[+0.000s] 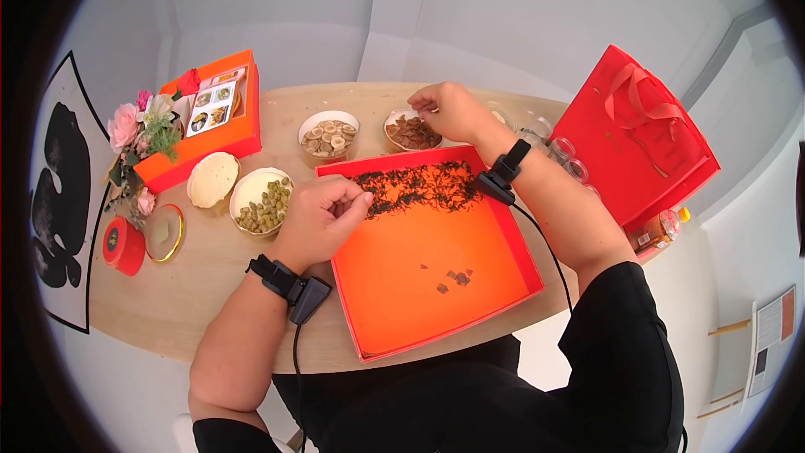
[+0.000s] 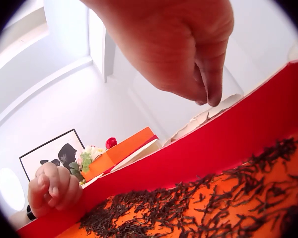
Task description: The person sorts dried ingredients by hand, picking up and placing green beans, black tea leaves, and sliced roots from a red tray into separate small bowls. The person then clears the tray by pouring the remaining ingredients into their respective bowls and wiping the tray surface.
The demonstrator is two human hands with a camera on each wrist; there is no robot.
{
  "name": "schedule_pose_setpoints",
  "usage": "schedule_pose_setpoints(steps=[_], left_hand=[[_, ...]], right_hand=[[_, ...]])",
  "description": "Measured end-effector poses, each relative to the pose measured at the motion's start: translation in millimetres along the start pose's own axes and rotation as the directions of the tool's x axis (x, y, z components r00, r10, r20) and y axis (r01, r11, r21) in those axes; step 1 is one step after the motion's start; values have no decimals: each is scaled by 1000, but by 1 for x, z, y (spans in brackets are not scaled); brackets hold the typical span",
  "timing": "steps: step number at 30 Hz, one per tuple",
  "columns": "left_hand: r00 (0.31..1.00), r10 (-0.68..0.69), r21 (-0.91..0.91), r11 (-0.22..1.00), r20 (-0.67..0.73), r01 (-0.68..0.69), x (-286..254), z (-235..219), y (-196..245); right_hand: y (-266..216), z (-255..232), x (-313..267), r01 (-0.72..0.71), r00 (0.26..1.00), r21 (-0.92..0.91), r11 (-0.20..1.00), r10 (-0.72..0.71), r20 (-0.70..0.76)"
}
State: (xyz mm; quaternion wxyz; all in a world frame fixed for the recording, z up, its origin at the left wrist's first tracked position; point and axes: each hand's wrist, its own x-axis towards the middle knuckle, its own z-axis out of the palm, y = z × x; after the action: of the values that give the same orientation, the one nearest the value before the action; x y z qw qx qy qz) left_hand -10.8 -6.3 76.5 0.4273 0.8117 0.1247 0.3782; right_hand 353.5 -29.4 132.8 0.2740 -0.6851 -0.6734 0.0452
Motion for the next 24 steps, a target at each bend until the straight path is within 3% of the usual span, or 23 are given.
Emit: schedule_pose_setpoints(steps=[6,8,9,11,12,14,18,20,21,24], left_hand=[[1000,18,9,1000,5,-18,0,-1,2],[1000,-19,2,1000,8,19,0,0,1],[1000,-24,-4,1000,13,24,0,0,-1],[1000,-26,10,1000,16,26,-1,-1,-4],[999,-30,4,1000,22,30,-1,0,-4],[998,-61,6,998,21,61,-1,-1,-5],[999,-47,-1,999,19,47,-1,-1,-3],[1000,-15,6,1000,-3,15,-1,1,-5],[1000,15,14,1000,-27,-15,0,2,-6],[1000,19,31,999,-23,-18,0,1,-3]], right_hand=[[-29,-35,-39,18,1000,4,1000,-18,-1],[-65,-59,-71,60,980,22,998,-63,191],[-80,-68,-88,51,979,23,998,-54,195],[-103,-79,-122,88,889,48,995,-101,446],[-106,-79,-139,79,889,48,996,-92,449],[-114,-76,-169,107,820,-20,994,-77,568],[-147,-65,-212,15,809,-158,987,81,582],[-142,-53,-225,88,834,-42,995,-51,549],[-152,-55,-223,106,803,-93,990,-30,595],[-141,-46,-225,133,826,-44,990,-86,557]])
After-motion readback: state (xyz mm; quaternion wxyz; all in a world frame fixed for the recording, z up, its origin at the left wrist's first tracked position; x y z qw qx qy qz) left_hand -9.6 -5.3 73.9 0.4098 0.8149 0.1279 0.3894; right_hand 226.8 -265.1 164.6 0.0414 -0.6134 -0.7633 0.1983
